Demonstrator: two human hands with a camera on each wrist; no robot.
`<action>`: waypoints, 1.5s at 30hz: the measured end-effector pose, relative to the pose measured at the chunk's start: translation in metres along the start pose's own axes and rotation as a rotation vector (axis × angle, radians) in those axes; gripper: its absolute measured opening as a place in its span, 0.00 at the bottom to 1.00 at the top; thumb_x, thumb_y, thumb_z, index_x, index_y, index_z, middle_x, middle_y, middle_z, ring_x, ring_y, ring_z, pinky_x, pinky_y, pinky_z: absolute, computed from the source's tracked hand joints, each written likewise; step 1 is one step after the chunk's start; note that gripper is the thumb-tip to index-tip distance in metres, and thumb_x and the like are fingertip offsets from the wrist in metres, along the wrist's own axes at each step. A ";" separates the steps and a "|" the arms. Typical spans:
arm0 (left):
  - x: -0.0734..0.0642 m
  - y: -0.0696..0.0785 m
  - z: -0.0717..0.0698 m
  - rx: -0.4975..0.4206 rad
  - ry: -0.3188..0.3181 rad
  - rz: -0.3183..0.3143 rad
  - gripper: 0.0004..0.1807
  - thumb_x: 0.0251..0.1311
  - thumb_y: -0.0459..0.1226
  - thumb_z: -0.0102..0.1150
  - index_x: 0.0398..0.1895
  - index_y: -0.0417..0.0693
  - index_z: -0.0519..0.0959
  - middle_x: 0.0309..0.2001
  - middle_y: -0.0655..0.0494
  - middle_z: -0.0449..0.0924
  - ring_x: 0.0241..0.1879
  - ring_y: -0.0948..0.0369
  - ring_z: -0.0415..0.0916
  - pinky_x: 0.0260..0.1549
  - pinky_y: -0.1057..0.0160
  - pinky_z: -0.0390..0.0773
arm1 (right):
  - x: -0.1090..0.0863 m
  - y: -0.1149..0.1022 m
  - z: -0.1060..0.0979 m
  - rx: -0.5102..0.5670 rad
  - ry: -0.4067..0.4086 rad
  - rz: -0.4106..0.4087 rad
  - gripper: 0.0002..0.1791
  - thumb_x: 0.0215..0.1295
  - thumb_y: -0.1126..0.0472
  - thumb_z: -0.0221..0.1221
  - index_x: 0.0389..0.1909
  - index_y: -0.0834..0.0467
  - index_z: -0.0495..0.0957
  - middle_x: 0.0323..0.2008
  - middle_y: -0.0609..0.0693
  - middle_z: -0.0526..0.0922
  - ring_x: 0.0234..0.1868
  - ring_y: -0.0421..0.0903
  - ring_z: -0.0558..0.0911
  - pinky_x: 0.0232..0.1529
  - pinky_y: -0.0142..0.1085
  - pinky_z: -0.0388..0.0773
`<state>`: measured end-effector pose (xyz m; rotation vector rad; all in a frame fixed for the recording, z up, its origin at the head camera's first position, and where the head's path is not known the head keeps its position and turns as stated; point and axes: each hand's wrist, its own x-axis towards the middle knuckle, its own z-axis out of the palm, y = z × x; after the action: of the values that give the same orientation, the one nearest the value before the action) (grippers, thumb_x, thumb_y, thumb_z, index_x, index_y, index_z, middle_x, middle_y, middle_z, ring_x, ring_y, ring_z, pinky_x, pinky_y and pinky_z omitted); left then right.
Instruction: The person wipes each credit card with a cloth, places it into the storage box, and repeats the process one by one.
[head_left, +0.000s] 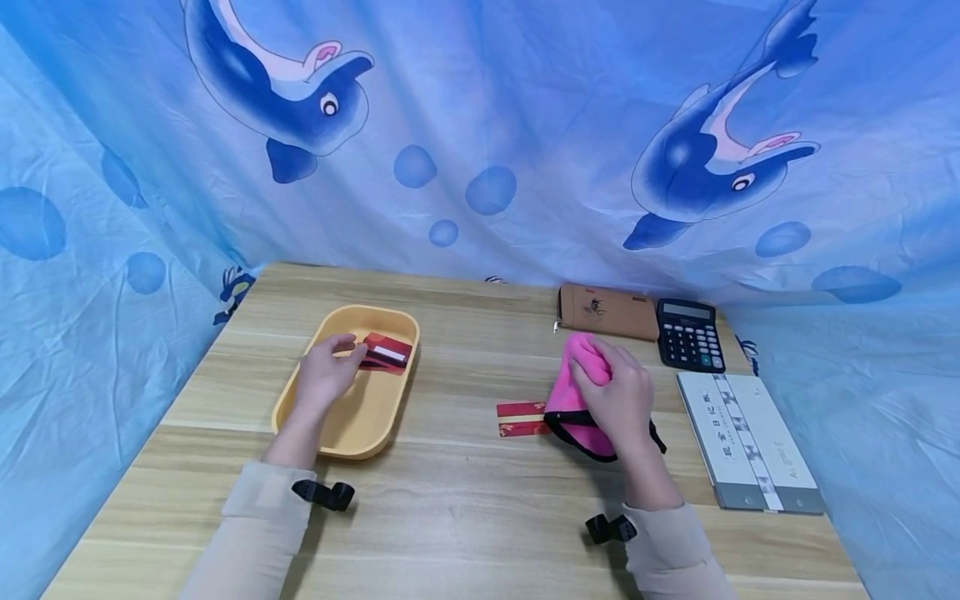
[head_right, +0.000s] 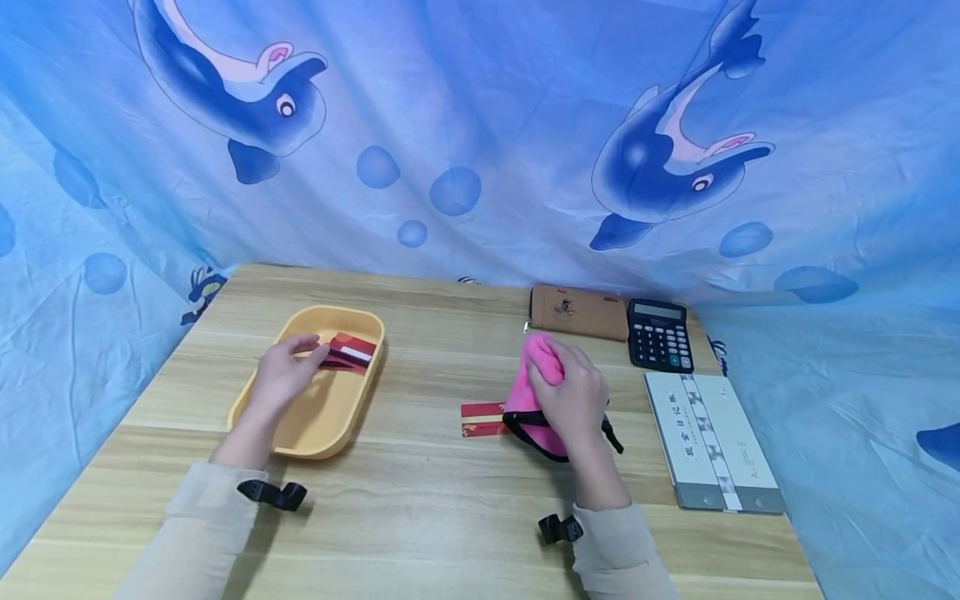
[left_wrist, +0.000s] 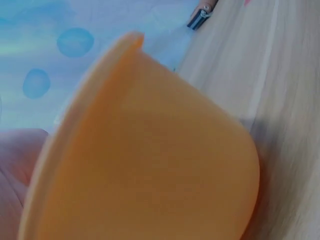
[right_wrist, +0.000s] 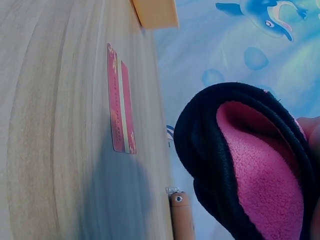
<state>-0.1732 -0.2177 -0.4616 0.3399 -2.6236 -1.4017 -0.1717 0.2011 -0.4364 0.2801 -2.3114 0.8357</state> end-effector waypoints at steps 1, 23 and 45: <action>0.000 0.003 0.001 -0.020 0.012 0.018 0.25 0.72 0.42 0.58 0.64 0.34 0.74 0.60 0.37 0.79 0.55 0.43 0.81 0.49 0.54 0.83 | 0.000 0.000 0.000 0.000 0.000 0.000 0.24 0.56 0.55 0.74 0.53 0.61 0.85 0.44 0.60 0.88 0.43 0.57 0.87 0.41 0.52 0.83; -0.063 0.070 0.057 -0.301 -0.184 0.506 0.18 0.67 0.36 0.65 0.57 0.38 0.80 0.55 0.44 0.83 0.55 0.50 0.81 0.58 0.55 0.80 | -0.010 0.011 -0.006 0.043 0.023 0.071 0.25 0.55 0.58 0.75 0.55 0.60 0.84 0.47 0.59 0.87 0.49 0.58 0.85 0.50 0.53 0.82; -0.079 0.036 0.148 -0.086 -0.270 0.546 0.26 0.56 0.36 0.75 0.57 0.37 0.80 0.55 0.47 0.83 0.57 0.52 0.79 0.61 0.49 0.76 | -0.040 0.022 -0.015 0.041 -0.010 0.106 0.26 0.54 0.57 0.75 0.55 0.59 0.85 0.45 0.58 0.88 0.48 0.56 0.86 0.46 0.50 0.83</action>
<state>-0.1362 -0.0594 -0.5155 -0.5728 -2.5458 -1.4244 -0.1423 0.2271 -0.4648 0.1811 -2.3375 0.9364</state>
